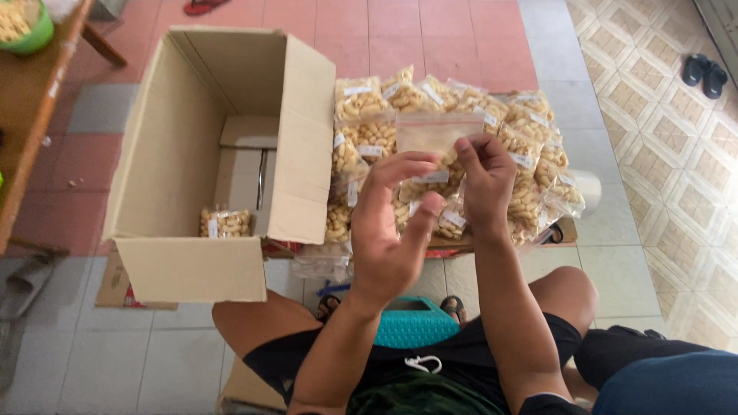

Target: Picking up small plastic bags of snacks, inspecting them, and packing them into a cardboard box.

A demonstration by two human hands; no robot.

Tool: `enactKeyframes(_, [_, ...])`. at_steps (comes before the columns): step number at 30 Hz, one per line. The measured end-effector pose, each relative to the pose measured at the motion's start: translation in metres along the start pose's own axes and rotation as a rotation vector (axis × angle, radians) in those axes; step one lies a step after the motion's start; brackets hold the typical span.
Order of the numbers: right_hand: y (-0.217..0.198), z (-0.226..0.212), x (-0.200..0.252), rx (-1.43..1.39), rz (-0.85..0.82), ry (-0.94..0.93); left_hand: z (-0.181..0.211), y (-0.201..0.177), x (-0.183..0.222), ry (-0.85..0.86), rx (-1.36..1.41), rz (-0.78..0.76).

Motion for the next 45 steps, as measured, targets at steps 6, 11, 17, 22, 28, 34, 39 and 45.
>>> enactKeyframes(6, [0.0, -0.014, -0.009, 0.084, -0.115, -0.003, -0.038, -0.011, -0.03, 0.036, -0.402, -0.02])
enactKeyframes(11, [0.011, -0.021, -0.02, 0.02, -0.046, -0.071, -0.091, -0.037, -0.025, -0.322, -0.227, 0.102])
enactKeyframes(17, [0.02, -0.027, -0.022, 0.016, -0.081, -0.076, -0.105, -0.04, -0.015, -0.375, -0.015, 0.154])
enactKeyframes(22, [0.029, -0.045, -0.026, -0.009, -0.09, -0.084, -0.077, -0.033, -0.027, -0.382, 0.149, 0.143])
enactKeyframes(28, [0.04, -0.063, -0.028, -0.024, -0.166, -0.073, -0.071, -0.034, -0.031, -0.323, 0.074, 0.288])
enactKeyframes(34, [0.038, -0.054, -0.04, -0.045, -0.238, -0.061, -0.085, -0.039, -0.037, -0.305, -0.076, 0.319])
enactKeyframes(39, [0.043, -0.085, -0.044, 0.479, -0.059, -0.785, -0.072, -0.038, -0.049, -0.225, -0.287, 0.333])
enactKeyframes(45, [0.075, -0.122, -0.035, 0.27, -0.528, -0.727, -0.057, -0.054, -0.057, -0.135, -0.09, 0.391])
Point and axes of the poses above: each hand's wrist, its own x-axis away from the middle knuckle, its own y-axis out of the palm, z = x × y, the point moved 2 cm from there along -x, towards the middle knuckle, and after that the axes turned 9 degrees about x, right-handed, at the moved point
